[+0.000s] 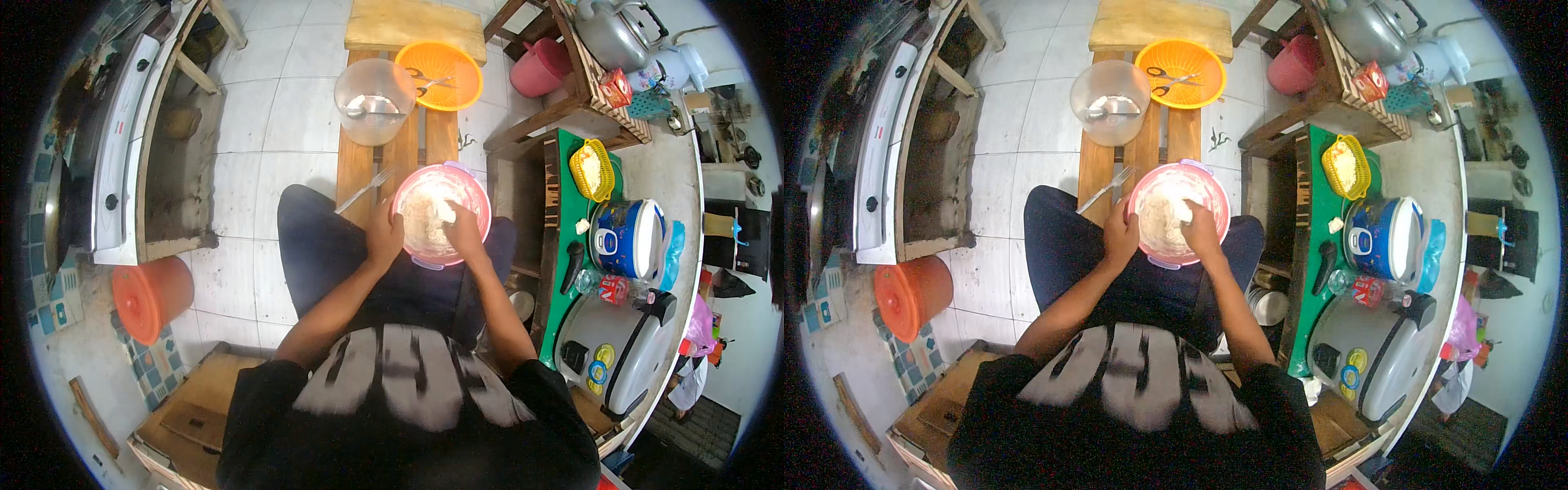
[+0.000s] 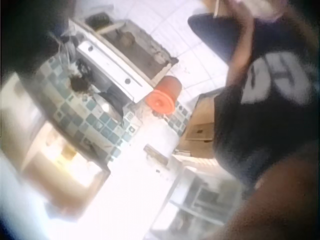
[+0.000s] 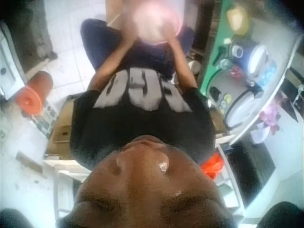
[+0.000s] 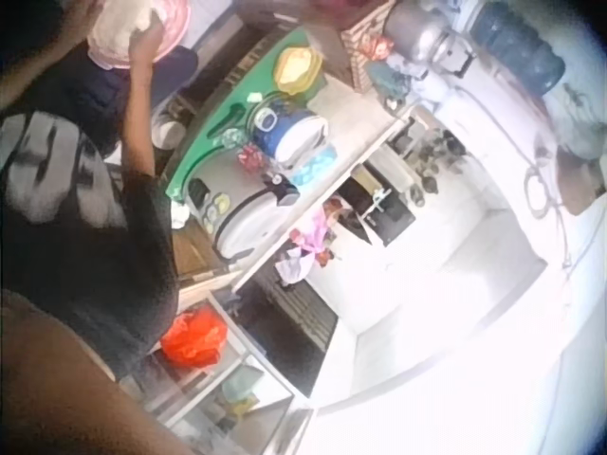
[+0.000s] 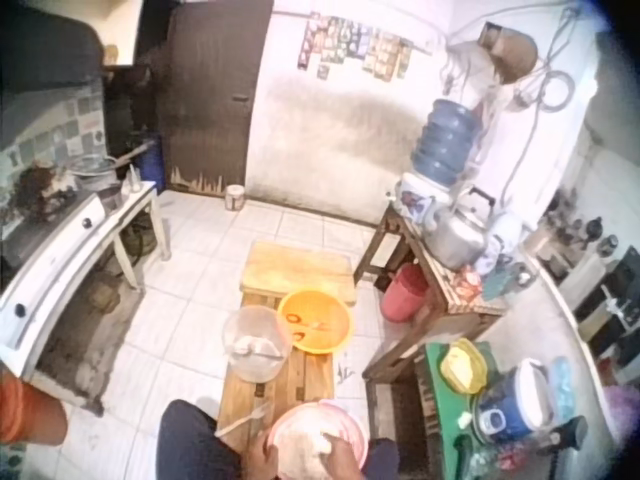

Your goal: The person adds a spoonful of white powder from a container into a bowl, and then mixes the ingredients by hand with a spoon to form a dough.

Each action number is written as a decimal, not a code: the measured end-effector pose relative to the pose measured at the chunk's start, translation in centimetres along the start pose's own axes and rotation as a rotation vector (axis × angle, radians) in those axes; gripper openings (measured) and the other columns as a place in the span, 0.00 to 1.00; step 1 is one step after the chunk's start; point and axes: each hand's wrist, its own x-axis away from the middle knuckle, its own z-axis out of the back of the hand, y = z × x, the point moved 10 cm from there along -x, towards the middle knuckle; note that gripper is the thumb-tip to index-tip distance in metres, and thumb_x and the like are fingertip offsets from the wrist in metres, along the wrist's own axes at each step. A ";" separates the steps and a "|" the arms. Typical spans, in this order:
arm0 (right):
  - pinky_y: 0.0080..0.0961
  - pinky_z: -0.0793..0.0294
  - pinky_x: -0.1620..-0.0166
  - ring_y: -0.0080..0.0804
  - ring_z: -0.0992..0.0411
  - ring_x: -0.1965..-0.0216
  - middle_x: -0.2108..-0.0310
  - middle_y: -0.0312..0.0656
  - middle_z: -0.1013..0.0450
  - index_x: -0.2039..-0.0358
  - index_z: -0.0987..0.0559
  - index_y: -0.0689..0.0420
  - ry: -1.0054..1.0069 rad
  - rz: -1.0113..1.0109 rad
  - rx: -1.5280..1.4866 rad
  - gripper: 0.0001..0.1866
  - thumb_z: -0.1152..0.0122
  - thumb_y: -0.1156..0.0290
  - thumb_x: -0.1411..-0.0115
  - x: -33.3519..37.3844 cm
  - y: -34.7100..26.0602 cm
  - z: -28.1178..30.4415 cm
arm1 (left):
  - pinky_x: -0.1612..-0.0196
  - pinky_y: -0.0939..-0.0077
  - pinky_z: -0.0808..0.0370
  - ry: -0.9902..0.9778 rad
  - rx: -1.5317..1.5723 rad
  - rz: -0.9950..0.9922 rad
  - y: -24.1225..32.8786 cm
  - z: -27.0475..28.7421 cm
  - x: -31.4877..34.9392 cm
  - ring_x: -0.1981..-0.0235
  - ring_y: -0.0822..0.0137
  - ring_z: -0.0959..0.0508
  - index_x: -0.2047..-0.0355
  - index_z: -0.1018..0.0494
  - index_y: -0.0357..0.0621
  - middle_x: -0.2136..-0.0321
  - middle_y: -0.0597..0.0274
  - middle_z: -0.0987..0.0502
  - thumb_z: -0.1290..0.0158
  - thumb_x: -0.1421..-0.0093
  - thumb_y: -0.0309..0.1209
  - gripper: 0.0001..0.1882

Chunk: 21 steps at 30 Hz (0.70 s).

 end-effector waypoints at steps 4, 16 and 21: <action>0.39 0.26 0.51 0.52 0.26 0.52 0.50 0.62 0.28 0.43 0.28 0.63 -0.041 0.178 -0.171 0.34 0.34 0.79 0.55 -0.1 -3.3 1.3 | 0.58 0.64 0.24 0.010 -0.026 -0.001 -0.6 0.1 0.2 0.62 0.52 0.19 0.46 0.28 0.37 0.60 0.44 0.21 0.52 0.41 0.23 0.21; 0.44 0.26 0.50 0.56 0.27 0.56 0.59 0.58 0.27 0.50 0.22 0.61 0.118 0.204 0.166 0.26 0.40 0.84 0.52 1.7 -8.7 3.6 | 0.59 0.65 0.24 -0.005 -0.061 0.043 -1.4 -0.1 0.4 0.63 0.54 0.19 0.46 0.28 0.36 0.61 0.44 0.20 0.51 0.41 0.25 0.21; 0.44 0.27 0.50 0.55 0.29 0.54 0.60 0.55 0.27 0.50 0.21 0.58 0.104 0.295 0.264 0.26 0.43 0.85 0.52 1.1 -4.1 -1.2 | 0.56 0.64 0.24 -0.038 -0.027 0.038 -0.9 -0.7 0.2 0.60 0.51 0.19 0.46 0.29 0.36 0.59 0.42 0.21 0.52 0.40 0.24 0.21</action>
